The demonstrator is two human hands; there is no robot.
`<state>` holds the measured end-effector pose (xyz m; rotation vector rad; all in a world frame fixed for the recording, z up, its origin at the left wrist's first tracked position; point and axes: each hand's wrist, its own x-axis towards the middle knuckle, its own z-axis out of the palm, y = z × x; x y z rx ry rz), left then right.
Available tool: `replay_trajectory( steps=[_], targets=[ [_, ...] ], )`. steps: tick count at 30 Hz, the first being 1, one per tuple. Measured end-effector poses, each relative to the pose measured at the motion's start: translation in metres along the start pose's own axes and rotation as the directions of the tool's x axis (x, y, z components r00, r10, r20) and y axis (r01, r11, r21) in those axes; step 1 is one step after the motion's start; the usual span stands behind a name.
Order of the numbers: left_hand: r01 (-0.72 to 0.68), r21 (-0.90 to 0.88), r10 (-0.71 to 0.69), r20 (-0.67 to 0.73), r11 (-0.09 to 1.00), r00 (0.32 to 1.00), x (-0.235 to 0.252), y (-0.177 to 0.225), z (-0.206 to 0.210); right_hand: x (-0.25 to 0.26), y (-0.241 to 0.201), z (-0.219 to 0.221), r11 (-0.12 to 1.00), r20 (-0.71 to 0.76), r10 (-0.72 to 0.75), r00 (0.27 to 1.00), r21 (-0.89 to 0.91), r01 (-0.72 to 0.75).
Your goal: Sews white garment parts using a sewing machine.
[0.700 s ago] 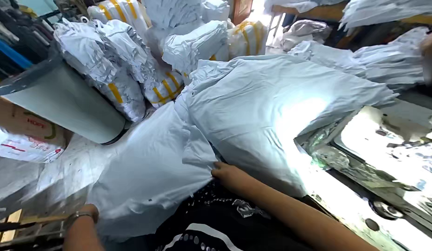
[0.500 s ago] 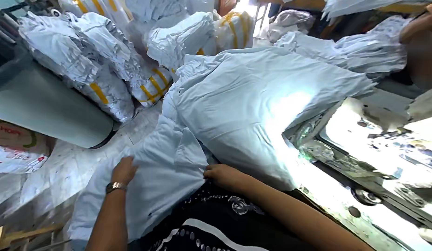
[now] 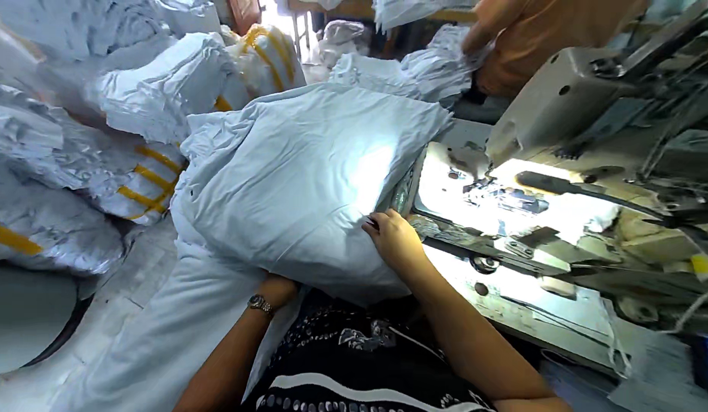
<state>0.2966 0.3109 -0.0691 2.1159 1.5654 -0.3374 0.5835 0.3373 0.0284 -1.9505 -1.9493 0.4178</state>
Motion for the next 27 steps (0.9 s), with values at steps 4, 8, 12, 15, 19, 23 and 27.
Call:
replay_trajectory(
  steps=[4, 8, 12, 15, 19, 23, 27],
  targets=[
    [-0.106, 0.028, 0.094, 0.276, 0.994, 0.956, -0.019, 0.022, -0.03, 0.002, -0.001, -0.001, 0.986, -0.131, -0.129, 0.983, 0.089, 0.141],
    [-0.56, -0.285, 0.614, 0.152, 0.778, 0.775, -0.035, 0.024, -0.092, 0.005, 0.006, -0.002, 0.958, -0.162, -0.108, 0.981, 0.248, 0.147],
    [-0.713, -0.154, 0.632, -0.362, 0.685, 0.685, -0.021, 0.041, -0.141, 0.013, -0.002, -0.011, 0.983, -0.011, -0.034, 0.999, 0.179, 0.035],
    [-0.703, -0.005, 0.603, -0.51, 0.712, 0.614, 0.009, 0.051, -0.159, 0.019, -0.004, -0.011, 0.98, -0.043, -0.069, 0.997, 0.183, 0.076],
    [-0.738, 0.116, 0.661, -0.551, 0.665, 0.509, 0.044, 0.073, -0.175, 0.012, -0.004, -0.009, 0.967, -0.229, -0.21, 0.95, 0.092, 0.236],
    [-0.784, 0.226, 0.804, -0.319, 0.579, 0.502, 0.086, 0.098, -0.187, 0.003, -0.018, -0.023, 0.937, -0.101, -0.201, 0.974, 0.271, 0.221],
    [-0.651, 0.345, 0.727, -0.169, 0.676, 0.665, 0.121, 0.123, -0.222, -0.008, -0.022, -0.035, 0.581, -0.022, -0.068, 0.997, 0.812, 0.057]
  ],
)
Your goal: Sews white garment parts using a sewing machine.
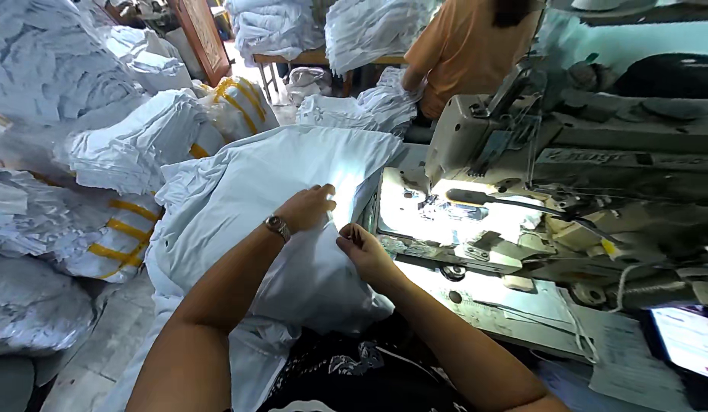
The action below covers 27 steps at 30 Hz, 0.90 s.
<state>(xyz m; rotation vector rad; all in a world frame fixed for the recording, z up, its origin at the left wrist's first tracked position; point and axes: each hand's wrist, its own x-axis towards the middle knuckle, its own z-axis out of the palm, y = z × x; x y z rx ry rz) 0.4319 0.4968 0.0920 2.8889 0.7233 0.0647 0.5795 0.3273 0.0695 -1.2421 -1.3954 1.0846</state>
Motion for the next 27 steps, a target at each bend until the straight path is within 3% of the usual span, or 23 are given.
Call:
replay_trajectory(
  steps=[3, 5, 7, 8, 11, 13, 14, 17, 18, 20, 23, 27],
  targets=[
    [0.264, -0.02, -0.264, -0.051, 0.964, 0.963, 0.031, -0.027, -0.018, -0.019, -0.017, -0.007, 0.952, -0.007, 0.048, 0.999, 0.304, -0.044],
    [0.263, -0.138, -0.286, -0.189, 0.955, 0.94, 0.052, -0.029, -0.03, -0.033, -0.029, -0.024, 0.914, -0.01, 0.023, 1.0, 0.405, -0.017],
    [0.137, -0.285, -0.252, -0.422, 0.949, 0.871, 0.07, -0.013, -0.04, -0.044, -0.028, -0.048, 0.877, 0.029, 0.015, 0.999, 0.479, -0.027],
    [0.033, -0.353, -0.233, -0.544, 0.935, 0.806, 0.077, -0.002, -0.043, -0.05, -0.024, -0.06, 0.872, 0.076, 0.024, 0.997, 0.486, -0.058],
    [-0.323, -0.552, -0.239, -0.717, 0.768, 0.655, 0.095, 0.02, -0.035, -0.065, -0.001, -0.088, 0.861, 0.229, 0.027, 0.973, 0.489, -0.139],
    [-0.396, -0.662, -0.326, -0.696, 0.636, 0.64, 0.107, 0.017, -0.004, -0.077, 0.015, -0.095, 0.855, 0.246, -0.009, 0.969, 0.505, -0.121],
    [-0.326, -0.689, -0.378, -0.661, 0.647, 0.648, 0.113, 0.011, 0.016, -0.083, 0.022, -0.098, 0.851, 0.224, -0.019, 0.975, 0.515, -0.102],
    [0.12, -0.703, -0.544, -0.418, 0.701, 0.728, 0.123, -0.005, 0.067, -0.101, 0.036, -0.1, 0.873, 0.065, 0.129, 0.99, 0.465, -0.144],
    [0.187, -0.693, -0.55, -0.35, 0.697, 0.758, 0.125, -0.007, 0.073, -0.107, 0.044, -0.1, 0.876, 0.031, 0.18, 0.983, 0.45, -0.174],
    [0.207, -0.684, -0.516, -0.283, 0.7, 0.809, 0.123, -0.007, 0.073, -0.119, 0.059, -0.1, 0.889, 0.017, 0.219, 0.975, 0.409, -0.207],
    [0.211, -0.726, -0.516, -0.225, 0.655, 0.826, 0.098, 0.007, 0.063, -0.13, 0.058, -0.102, 0.928, 0.039, 0.185, 0.982, 0.321, -0.188],
    [0.107, -0.728, -0.478, -0.326, 0.678, 0.816, -0.005, 0.077, 0.043, -0.128, 0.05, -0.091, 0.891, 0.016, 0.063, 0.998, 0.449, -0.063]
  ],
)
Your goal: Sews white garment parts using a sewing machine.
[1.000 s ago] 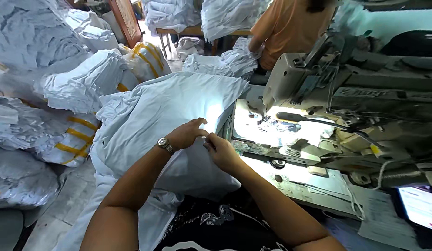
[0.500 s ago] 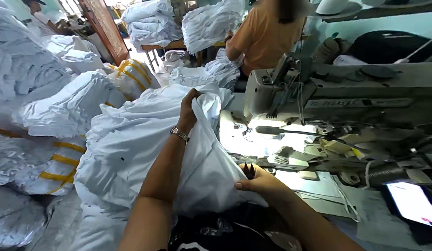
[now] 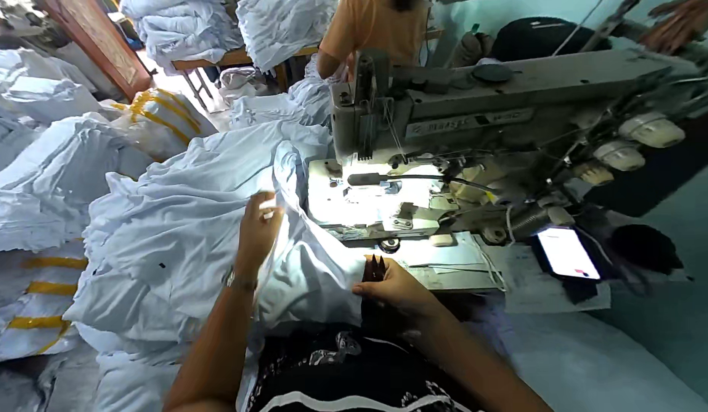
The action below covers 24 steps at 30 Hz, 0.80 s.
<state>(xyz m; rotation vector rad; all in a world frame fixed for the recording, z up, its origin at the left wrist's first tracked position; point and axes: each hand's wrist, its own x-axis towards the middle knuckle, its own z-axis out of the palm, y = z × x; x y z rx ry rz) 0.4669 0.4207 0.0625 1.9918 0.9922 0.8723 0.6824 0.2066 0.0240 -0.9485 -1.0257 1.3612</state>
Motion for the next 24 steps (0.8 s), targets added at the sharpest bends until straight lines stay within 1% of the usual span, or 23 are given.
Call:
replay_trajectory(
  steps=[1, 2, 3, 4, 5, 6, 8, 9, 11, 12, 13, 14, 15, 16, 17, 18, 19, 20, 21, 22, 23, 24],
  targets=[
    [-0.045, -0.062, 0.044, -0.013, 0.997, 0.999, -0.031, 0.008, 0.003, 0.004, -0.001, 0.007, 0.999, 0.002, -0.025, 1.0, 0.043, 0.025],
    [-0.081, -0.15, 0.086, 0.029, 0.985, 0.996, -0.061, 0.016, 0.01, 0.009, -0.002, 0.016, 0.996, -0.006, -0.044, 0.999, 0.074, 0.044],
    [-0.097, -0.243, 0.125, 0.105, 0.965, 0.987, -0.086, 0.021, 0.019, 0.015, -0.003, 0.025, 0.994, -0.013, -0.06, 0.998, 0.094, 0.061],
    [-0.081, -0.3, 0.142, 0.188, 0.95, 0.972, -0.105, 0.027, 0.029, 0.021, -0.003, 0.034, 0.991, -0.009, -0.08, 0.997, 0.106, 0.08],
    [-0.044, -0.31, 0.126, 0.251, 0.95, 0.96, -0.118, 0.031, 0.037, 0.026, -0.003, 0.043, 0.991, 0.01, -0.094, 0.996, 0.094, 0.093],
    [0.016, -0.326, 0.081, 0.282, 0.945, 0.956, -0.124, 0.033, 0.041, 0.029, -0.004, 0.05, 0.994, 0.034, -0.095, 0.995, 0.05, 0.093],
    [0.122, -0.419, 0.02, 0.319, 0.9, 0.948, -0.126, 0.039, 0.028, 0.031, -0.011, 0.057, 0.992, 0.062, -0.107, 0.992, -0.055, 0.111],
    [0.123, -0.448, 0.023, 0.306, 0.886, 0.952, -0.125, 0.043, 0.016, 0.029, -0.017, 0.056, 0.985, 0.063, -0.139, 0.988, -0.095, 0.144],
    [0.052, -0.455, 0.062, 0.233, 0.889, 0.971, -0.122, 0.043, -0.003, 0.024, -0.026, 0.054, 0.957, 0.035, -0.231, 0.972, -0.17, 0.233],
    [0.017, -0.409, 0.075, 0.208, 0.912, 0.975, -0.118, 0.041, -0.007, 0.021, -0.028, 0.057, 0.944, 0.016, -0.264, 0.964, -0.201, 0.262],
    [-0.03, -0.305, 0.091, 0.186, 0.952, 0.978, -0.115, 0.037, -0.006, 0.019, -0.027, 0.062, 0.928, 0.013, -0.292, 0.956, -0.24, 0.286],
    [-0.108, -0.131, 0.126, 0.14, 0.985, 0.982, -0.111, 0.032, -0.004, 0.018, -0.024, 0.07, 0.899, 0.026, -0.317, 0.948, -0.309, 0.309],
    [-0.2, 0.084, 0.195, 0.063, 0.976, 0.979, -0.109, 0.028, -0.001, 0.018, -0.022, 0.077, 0.849, 0.041, -0.351, 0.935, -0.407, 0.336],
    [-0.264, 0.268, 0.277, -0.013, 0.927, 0.961, -0.107, 0.029, -0.004, 0.018, -0.019, 0.081, 0.759, 0.049, -0.407, 0.912, -0.538, 0.367],
    [-0.288, 0.377, 0.344, -0.091, 0.88, 0.935, -0.107, 0.031, -0.013, 0.018, -0.015, 0.079, 0.631, 0.044, -0.486, 0.873, -0.674, 0.384],
    [-0.3, 0.424, 0.399, -0.167, 0.854, 0.901, -0.108, 0.033, -0.025, 0.018, -0.012, 0.073, 0.504, 0.022, -0.558, 0.829, -0.785, 0.36],
    [-0.312, 0.452, 0.45, -0.238, 0.836, 0.861, -0.11, 0.033, -0.037, 0.018, -0.007, 0.064, 0.406, -0.007, -0.609, 0.793, -0.862, 0.304],
    [-0.321, 0.485, 0.495, -0.288, 0.814, 0.82, -0.112, 0.032, -0.046, 0.018, -0.001, 0.054, 0.348, -0.04, -0.639, 0.768, -0.905, 0.242],
    [-0.333, 0.506, 0.526, -0.304, 0.796, 0.795, -0.116, 0.03, -0.05, 0.017, 0.004, 0.048, 0.328, -0.071, -0.652, 0.755, -0.924, 0.196],
    [-0.354, 0.508, 0.544, -0.292, 0.785, 0.787, -0.119, 0.025, -0.051, 0.017, 0.008, 0.045, 0.327, -0.094, -0.665, 0.741, -0.928, 0.177],
    [-0.367, 0.507, 0.543, -0.257, 0.78, 0.799, -0.123, 0.017, -0.049, 0.016, 0.011, 0.045, 0.353, -0.118, -0.68, 0.724, -0.918, 0.182],
    [-0.364, 0.514, 0.528, -0.217, 0.777, 0.821, -0.127, 0.009, -0.047, 0.016, 0.012, 0.047, 0.424, -0.156, -0.681, 0.716, -0.881, 0.211]
  ],
)
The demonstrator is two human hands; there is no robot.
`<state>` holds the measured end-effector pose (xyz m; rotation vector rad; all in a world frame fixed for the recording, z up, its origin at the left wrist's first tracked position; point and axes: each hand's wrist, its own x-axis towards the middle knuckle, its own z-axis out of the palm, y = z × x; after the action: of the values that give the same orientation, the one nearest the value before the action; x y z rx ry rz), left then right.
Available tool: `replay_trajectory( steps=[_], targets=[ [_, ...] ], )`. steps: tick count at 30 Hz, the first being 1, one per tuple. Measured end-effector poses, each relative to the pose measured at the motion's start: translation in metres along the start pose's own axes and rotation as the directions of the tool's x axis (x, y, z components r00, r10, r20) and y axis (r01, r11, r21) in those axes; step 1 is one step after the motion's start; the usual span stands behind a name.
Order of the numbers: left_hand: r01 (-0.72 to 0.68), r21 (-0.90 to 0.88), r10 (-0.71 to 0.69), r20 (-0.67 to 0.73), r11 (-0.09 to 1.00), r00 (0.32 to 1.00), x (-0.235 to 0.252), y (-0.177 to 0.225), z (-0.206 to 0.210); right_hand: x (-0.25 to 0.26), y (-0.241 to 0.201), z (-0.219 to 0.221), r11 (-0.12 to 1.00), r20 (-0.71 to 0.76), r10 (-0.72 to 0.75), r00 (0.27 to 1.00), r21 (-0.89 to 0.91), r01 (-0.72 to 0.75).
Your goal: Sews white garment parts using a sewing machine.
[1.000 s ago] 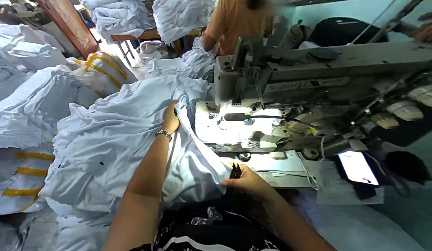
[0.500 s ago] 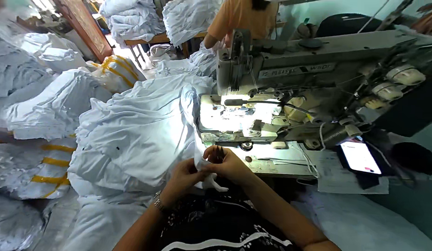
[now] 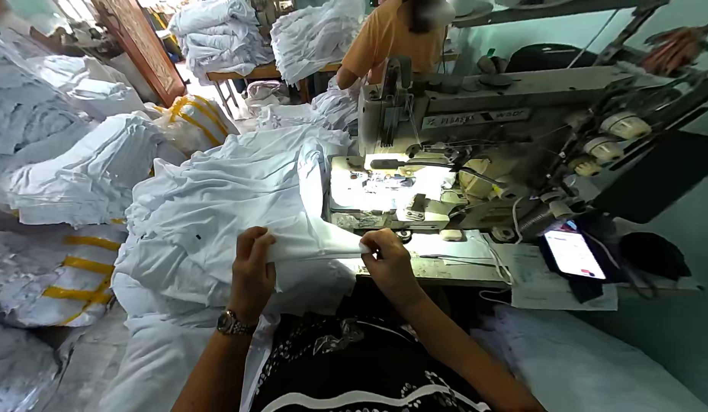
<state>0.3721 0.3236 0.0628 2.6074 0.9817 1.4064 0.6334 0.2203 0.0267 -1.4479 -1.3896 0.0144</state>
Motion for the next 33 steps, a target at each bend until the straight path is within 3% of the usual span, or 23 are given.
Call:
replay_trajectory(
  steps=[2, 4, 6, 7, 8, 9, 10, 11, 14, 16, 18, 20, 22, 24, 26, 28, 33],
  targets=[
    [0.02, 0.065, -0.025, 0.076, 0.998, 0.997, -0.015, -0.009, 0.003, 0.002, -0.006, -0.004, 0.924, 0.051, 0.197, 0.979, 0.323, -0.203],
    [0.087, 0.077, -0.095, 0.106, 0.993, 0.99, -0.025, -0.015, 0.005, 0.009, -0.012, -0.015, 0.591, 0.301, 0.398, 0.866, 0.638, -0.494],
    [0.291, -0.125, -0.274, 0.135, 0.948, 0.952, -0.029, -0.014, 0.005, 0.013, -0.009, -0.022, 0.291, 0.568, 0.317, 0.76, 0.704, -0.648],
    [0.449, -0.364, -0.401, 0.203, 0.816, 0.893, -0.026, -0.01, 0.004, 0.014, -0.005, -0.021, 0.226, 0.649, 0.236, 0.723, 0.687, -0.691],
    [0.577, -0.625, -0.497, 0.326, 0.525, 0.804, -0.02, -0.007, 0.0, 0.015, 0.0, -0.018, 0.184, 0.698, 0.178, 0.694, 0.669, -0.72],
    [0.611, -0.77, -0.52, 0.452, 0.183, 0.725, -0.015, -0.005, -0.004, 0.016, 0.006, -0.013, 0.15, 0.726, 0.153, 0.671, 0.654, -0.742],
    [0.589, -0.807, -0.518, 0.52, -0.04, 0.679, -0.011, -0.003, -0.007, 0.016, 0.012, -0.006, 0.117, 0.739, 0.152, 0.657, 0.646, -0.754],
    [0.569, -0.813, -0.526, 0.539, -0.121, 0.658, -0.007, -0.002, -0.009, 0.017, 0.02, 0.001, 0.083, 0.739, 0.158, 0.655, 0.651, -0.754],
    [0.614, -0.789, -0.573, 0.516, -0.027, 0.637, -0.002, -0.008, -0.01, 0.018, 0.031, 0.012, 0.015, 0.702, 0.204, 0.682, 0.695, -0.719],
    [0.663, -0.749, -0.574, 0.536, 0.016, 0.619, -0.004, -0.013, -0.013, 0.017, 0.029, 0.009, 0.036, 0.677, 0.208, 0.707, 0.717, -0.697],
    [0.657, -0.754, -0.481, 0.567, 0.023, 0.668, -0.008, -0.02, -0.019, 0.019, 0.028, 0.001, 0.185, 0.664, 0.162, 0.73, 0.706, -0.684],
    [0.637, -0.768, -0.373, 0.572, 0.068, 0.73, -0.011, -0.024, -0.023, 0.024, 0.023, -0.008, 0.438, 0.659, 0.122, 0.742, 0.635, -0.636],
    [0.633, -0.75, -0.326, 0.56, 0.19, 0.762, -0.01, -0.018, -0.025, 0.03, 0.017, -0.012, 0.666, 0.659, 0.067, 0.749, 0.529, -0.526],
    [0.615, -0.694, -0.318, 0.527, 0.374, 0.788, -0.007, -0.008, -0.024, 0.037, 0.006, -0.009, 0.802, 0.667, 0.001, 0.745, 0.444, -0.399],
    [0.564, -0.64, -0.318, 0.467, 0.523, 0.825, -0.005, 0.001, -0.02, 0.04, -0.006, -0.003, 0.853, 0.684, -0.036, 0.729, 0.4, -0.334],
    [0.509, -0.612, -0.314, 0.405, 0.605, 0.859, -0.003, 0.008, -0.017, 0.04, -0.015, 0.004, 0.895, 0.686, -0.051, 0.726, 0.354, -0.272],
    [0.43, -0.643, -0.269, 0.337, 0.634, 0.902, 0.0, 0.016, -0.019, 0.035, -0.023, 0.017, 0.925, 0.674, -0.053, 0.737, 0.311, -0.217]
  ],
)
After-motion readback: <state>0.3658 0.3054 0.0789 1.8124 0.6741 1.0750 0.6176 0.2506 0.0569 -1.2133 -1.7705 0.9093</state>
